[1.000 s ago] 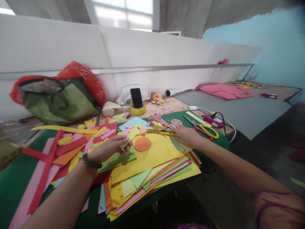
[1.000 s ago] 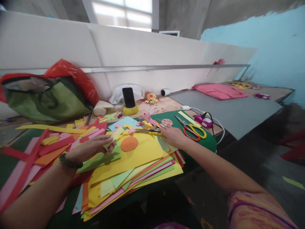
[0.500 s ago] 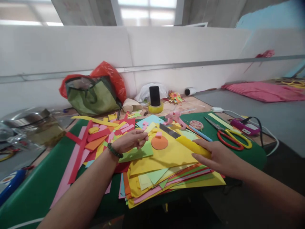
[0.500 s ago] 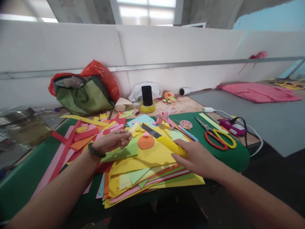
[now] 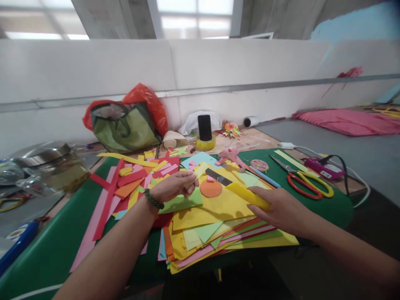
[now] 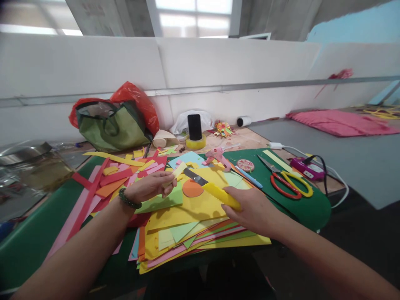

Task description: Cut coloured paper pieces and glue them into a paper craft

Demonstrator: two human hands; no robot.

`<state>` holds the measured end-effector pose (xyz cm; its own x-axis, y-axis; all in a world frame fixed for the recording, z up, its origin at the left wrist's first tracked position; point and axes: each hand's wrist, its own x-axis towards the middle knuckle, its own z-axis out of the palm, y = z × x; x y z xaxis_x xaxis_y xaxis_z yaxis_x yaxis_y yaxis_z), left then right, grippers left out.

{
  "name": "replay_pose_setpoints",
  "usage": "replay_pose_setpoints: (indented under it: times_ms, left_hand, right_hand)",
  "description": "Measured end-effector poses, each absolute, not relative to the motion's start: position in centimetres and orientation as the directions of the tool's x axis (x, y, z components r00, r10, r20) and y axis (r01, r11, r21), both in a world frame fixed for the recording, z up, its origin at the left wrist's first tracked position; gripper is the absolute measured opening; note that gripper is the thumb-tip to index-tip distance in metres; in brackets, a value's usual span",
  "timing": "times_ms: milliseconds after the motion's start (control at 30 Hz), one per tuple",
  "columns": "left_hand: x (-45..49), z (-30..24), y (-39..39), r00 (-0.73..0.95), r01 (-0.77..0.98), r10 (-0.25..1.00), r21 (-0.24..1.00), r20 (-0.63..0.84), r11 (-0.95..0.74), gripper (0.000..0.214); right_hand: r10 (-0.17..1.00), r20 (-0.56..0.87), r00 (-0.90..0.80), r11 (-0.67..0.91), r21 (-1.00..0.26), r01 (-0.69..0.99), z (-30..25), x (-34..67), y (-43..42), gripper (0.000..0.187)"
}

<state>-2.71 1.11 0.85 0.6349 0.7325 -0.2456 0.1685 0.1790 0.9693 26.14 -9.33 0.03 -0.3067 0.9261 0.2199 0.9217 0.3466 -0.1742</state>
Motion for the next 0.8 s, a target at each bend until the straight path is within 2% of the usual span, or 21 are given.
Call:
replay_pose_setpoints:
  times_ms: [300, 400, 500, 600, 733, 800]
  left_hand:
    - [-2.1, 0.9, 0.4, 0.694, 0.21, 0.666, 0.962, -0.273, 0.175, 0.05]
    - [-2.3, 0.9, 0.5, 0.699, 0.195, 0.664, 0.965, -0.264, 0.178, 0.049]
    - [-2.6, 0.8, 0.9, 0.698, 0.184, 0.669, 0.967, -0.255, 0.177, 0.048]
    - [-2.7, 0.7, 1.2, 0.687, 0.139, 0.691, 0.974, -0.225, 0.179, 0.046]
    - [-2.6, 0.6, 1.2, 0.641, 0.1, 0.74, 0.978, -0.205, 0.184, 0.045]
    - [-2.5, 0.6, 1.2, 0.625, 0.095, 0.756, 0.98, -0.195, 0.175, 0.046]
  right_hand:
    - [0.934, 0.181, -0.307, 0.314, -0.015, 0.949, -0.9, 24.2, -8.6, 0.033]
    - [0.925, 0.214, -0.313, 0.32, 0.001, 0.947, -0.7, 24.7, -8.4, 0.034]
    - [0.947, 0.219, -0.234, 0.239, 0.001, 0.971, -0.1, 26.2, -8.4, 0.034]
    - [0.97, 0.154, -0.186, 0.187, 0.007, 0.982, 0.6, 27.5, -8.4, 0.034]
    - [0.976, -0.002, -0.216, 0.215, 0.039, 0.976, 0.5, 28.4, -7.8, 0.033]
    - [0.975, 0.031, -0.22, 0.218, 0.057, 0.974, 0.0, 28.9, -7.3, 0.028]
